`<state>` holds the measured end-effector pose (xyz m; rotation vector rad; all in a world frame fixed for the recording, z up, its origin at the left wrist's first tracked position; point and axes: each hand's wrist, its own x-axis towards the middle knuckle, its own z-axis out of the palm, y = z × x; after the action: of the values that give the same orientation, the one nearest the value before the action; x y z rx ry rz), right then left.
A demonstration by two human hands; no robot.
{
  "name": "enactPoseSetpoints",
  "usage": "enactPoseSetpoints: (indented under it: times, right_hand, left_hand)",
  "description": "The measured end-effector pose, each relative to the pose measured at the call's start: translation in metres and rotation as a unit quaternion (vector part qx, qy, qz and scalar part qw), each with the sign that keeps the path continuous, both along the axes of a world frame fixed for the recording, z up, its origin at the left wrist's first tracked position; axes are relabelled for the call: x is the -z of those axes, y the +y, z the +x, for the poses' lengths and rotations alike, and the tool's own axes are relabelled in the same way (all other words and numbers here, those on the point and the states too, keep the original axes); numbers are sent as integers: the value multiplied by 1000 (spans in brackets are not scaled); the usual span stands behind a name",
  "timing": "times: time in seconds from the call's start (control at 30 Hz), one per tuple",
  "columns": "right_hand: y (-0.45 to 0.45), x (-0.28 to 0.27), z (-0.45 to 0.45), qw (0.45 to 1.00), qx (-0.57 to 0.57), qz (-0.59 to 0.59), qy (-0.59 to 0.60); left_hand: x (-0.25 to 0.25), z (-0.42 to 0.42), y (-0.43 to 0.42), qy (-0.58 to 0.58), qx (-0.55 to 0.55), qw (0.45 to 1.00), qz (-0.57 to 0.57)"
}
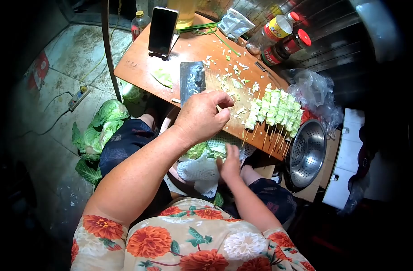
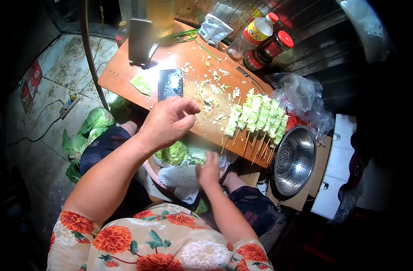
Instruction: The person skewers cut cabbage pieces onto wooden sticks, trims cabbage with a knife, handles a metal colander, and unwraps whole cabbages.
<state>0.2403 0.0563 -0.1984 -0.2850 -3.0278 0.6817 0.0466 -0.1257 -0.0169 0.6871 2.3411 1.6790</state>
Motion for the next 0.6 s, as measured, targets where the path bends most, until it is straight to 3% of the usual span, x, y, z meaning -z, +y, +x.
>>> enactPoseSetpoints:
  times: [0.07,0.27,0.6]
  right_hand:
    - [6,-18,-21,974,135,16,-181]
    - [14,-18,-49,935,130,108,-312]
    - [23,-20,-44,958,121,62,-254]
  left_hand:
    - [2,0,1,-1,2,1000,-4]
    - [1,-2,3,-12,5,1000,-8]
    - [3,-2,2,-6,6,1000,-20]
